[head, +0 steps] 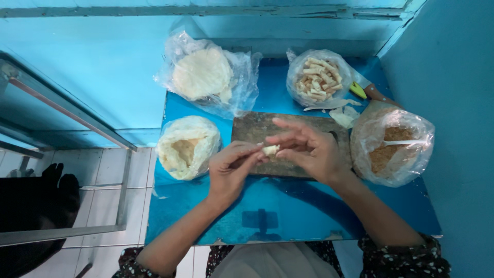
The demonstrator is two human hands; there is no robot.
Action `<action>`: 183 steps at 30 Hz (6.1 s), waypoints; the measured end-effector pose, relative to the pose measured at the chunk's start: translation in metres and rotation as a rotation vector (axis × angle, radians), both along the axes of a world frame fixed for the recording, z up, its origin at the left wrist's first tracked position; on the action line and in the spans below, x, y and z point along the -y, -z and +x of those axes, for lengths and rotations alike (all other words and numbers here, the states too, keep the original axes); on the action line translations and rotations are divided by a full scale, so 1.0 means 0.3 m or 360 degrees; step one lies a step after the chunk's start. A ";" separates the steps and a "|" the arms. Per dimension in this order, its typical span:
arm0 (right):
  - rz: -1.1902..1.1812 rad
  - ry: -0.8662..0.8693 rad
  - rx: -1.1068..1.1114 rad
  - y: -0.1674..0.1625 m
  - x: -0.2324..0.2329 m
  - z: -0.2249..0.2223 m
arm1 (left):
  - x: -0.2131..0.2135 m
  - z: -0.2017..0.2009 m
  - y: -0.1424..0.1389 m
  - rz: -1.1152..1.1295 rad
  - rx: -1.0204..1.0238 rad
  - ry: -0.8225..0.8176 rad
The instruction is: The person sits at a small blue table and folds small square wrappers by hand on a wooden cutting board, placing each folded piece aside. They then pick up round flat dough discs, stack them, and press and shape the discs by hand.
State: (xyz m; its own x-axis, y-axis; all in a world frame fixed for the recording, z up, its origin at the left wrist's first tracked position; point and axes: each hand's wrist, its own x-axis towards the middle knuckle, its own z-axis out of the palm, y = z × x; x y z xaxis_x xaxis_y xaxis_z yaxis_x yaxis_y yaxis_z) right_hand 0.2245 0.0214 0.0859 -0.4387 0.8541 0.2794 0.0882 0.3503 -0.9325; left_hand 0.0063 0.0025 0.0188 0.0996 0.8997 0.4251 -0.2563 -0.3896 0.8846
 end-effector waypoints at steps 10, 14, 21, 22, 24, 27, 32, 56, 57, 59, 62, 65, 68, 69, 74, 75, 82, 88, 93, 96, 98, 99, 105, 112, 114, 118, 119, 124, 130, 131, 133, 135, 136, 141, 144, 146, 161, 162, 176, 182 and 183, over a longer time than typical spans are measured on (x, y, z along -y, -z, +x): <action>0.0141 0.0202 0.0160 0.015 0.010 -0.018 | -0.004 -0.002 0.014 0.0137 -0.0142 -0.0043; 0.0273 0.0175 0.0176 0.044 0.001 -0.010 | -0.031 0.013 0.033 -0.0256 0.0177 0.0137; -0.0350 0.0180 -0.0238 0.076 -0.041 -0.006 | -0.010 -0.005 -0.020 -0.0056 0.0075 0.0155; -0.0324 0.0159 -0.0246 0.078 -0.042 -0.007 | -0.001 -0.006 -0.026 0.0007 -0.0010 0.0078; -0.0280 0.0118 -0.0261 0.084 -0.032 -0.015 | 0.004 -0.009 -0.029 0.0042 -0.0123 -0.0040; 0.0185 0.0335 0.0155 0.093 -0.004 -0.044 | 0.001 -0.020 0.000 -0.0020 -0.0349 -0.0184; 0.0072 0.0403 0.0678 0.117 0.019 -0.098 | -0.039 -0.060 0.071 0.0079 -0.1251 -0.0459; 0.1087 0.1164 0.1144 -0.173 -0.344 0.218 | 0.321 -0.332 -0.197 -0.0121 -0.0417 -0.0973; 0.1108 0.1175 0.1182 -0.182 -0.333 0.204 | 0.326 -0.341 -0.172 -0.0139 -0.0383 -0.1084; 0.0851 0.1083 0.0590 -0.197 -0.295 0.175 | 0.328 -0.357 -0.122 -0.0167 -0.0331 -0.1285; 0.0779 0.0790 0.0213 -0.180 -0.234 0.093 | 0.299 -0.376 -0.051 -0.0162 -0.0286 -0.1497; 0.0911 0.0287 0.1193 -0.166 -0.182 0.010 | 0.271 -0.389 0.007 -0.0101 -0.0394 -0.1620; 0.1275 0.0193 0.1218 -0.189 -0.191 -0.078 | 0.248 -0.405 0.039 -0.0010 -0.0689 -0.1736; 0.1273 0.0195 0.1176 -0.213 -0.204 -0.089 | 0.242 -0.404 0.046 0.0032 -0.0692 -0.1754; 0.0667 0.0139 0.0850 -0.354 -0.282 -0.028 | 0.223 -0.405 0.081 0.0086 -0.0831 -0.1899; 0.0467 0.0190 0.0723 -0.377 -0.279 0.022 | 0.222 -0.411 0.095 0.0091 -0.0933 -0.1924; 0.0639 0.0395 0.1776 -0.269 -0.290 0.331 | 0.114 -0.493 0.287 0.0249 -0.1025 -0.1773; 0.0521 0.0591 0.2038 -0.051 -0.384 0.498 | 0.010 -0.508 0.354 0.0047 -0.1104 -0.1709; 0.0853 0.0455 0.2270 0.083 -0.445 0.542 | 0.060 -0.420 0.307 -0.0110 -0.1167 -0.1836; 0.0944 0.0363 0.2251 0.106 -0.446 0.549 | 0.104 -0.388 0.254 0.0100 -0.1442 -0.1783; 0.0845 0.0404 0.2252 0.081 -0.438 0.564 | 0.123 -0.354 0.218 0.0201 -0.1418 -0.1698; 0.0713 0.0469 0.2273 0.059 -0.436 0.573 | 0.130 -0.336 0.195 0.0202 -0.1323 -0.1641; -0.0343 0.0287 0.0743 -0.102 -0.329 0.626 | 0.191 -0.144 -0.004 0.0142 -0.0748 -0.0969; -0.1002 -0.0230 0.0104 -0.079 -0.147 0.475 | 0.009 0.251 -0.161 -0.1089 0.0039 0.0589; -0.0970 -0.0262 0.0207 -0.077 -0.152 0.494 | -0.025 0.324 -0.167 -0.1065 0.0149 0.0664; -0.0304 0.0133 0.0969 -0.085 -0.212 0.601 | -0.063 0.373 -0.139 -0.1067 0.0169 0.0644; 0.0068 0.0273 0.1229 -0.083 -0.232 0.615 | -0.069 0.368 -0.128 -0.0985 0.0087 0.0566; 0.1076 0.0503 0.1577 -0.114 -0.265 0.642 | -0.071 0.217 -0.096 -0.0177 -0.0614 -0.0106; 0.0180 0.0349 0.1273 -0.093 -0.209 0.512 | 0.044 0.025 -0.139 0.0626 -0.1250 -0.0483; 0.0499 0.0297 0.1303 -0.079 -0.195 0.483 | 0.055 0.014 -0.145 0.0772 -0.1317 -0.0543; 0.1126 0.0192 0.1315 -0.055 -0.166 0.429 | 0.081 -0.008 -0.150 0.1072 -0.1463 -0.0641; 0.0532 0.0444 0.1328 -0.063 -0.151 0.400 | 0.103 -0.049 -0.144 0.1128 -0.1446 -0.0592; 0.0230 0.0561 0.1326 -0.070 -0.149 0.380 | 0.111 -0.074 -0.137 0.1159 -0.1438 -0.0566; 0.1334 0.0191 0.1481 -0.108 -0.173 0.172 | 0.101 -0.326 -0.089 0.0844 -0.1541 -0.1657; 0.1006 0.0230 0.1701 -0.186 -0.208 0.064 | 0.048 -0.528 -0.071 0.0170 -0.1301 -0.1516; 0.0589 0.0242 0.1717 -0.225 -0.244 -0.001 | -0.003 -0.596 -0.047 -0.0176 -0.1163 -0.1267; 0.0557 -0.0256 0.0885 -0.221 -0.571 -0.539 | 0.102 -0.708 0.044 -0.0668 -0.0417 -0.0964; 0.0580 -0.0355 0.0609 -0.207 -0.566 -0.568 | 0.116 -0.717 0.049 -0.0706 -0.0421 -0.0968; 0.1483 -0.0263 0.1100 -0.168 -0.617 -0.669 | 0.045 -0.589 -0.054 -0.0764 -0.0337 -0.0572; 0.1743 -0.0253 0.1281 -0.140 -0.621 -0.656 | 0.078 -0.577 -0.076 -0.0709 -0.0915 -0.0838; 0.1758 -0.0251 0.1324 -0.142 -0.615 -0.651 | 0.089 -0.565 -0.082 -0.0707 -0.0962 -0.0898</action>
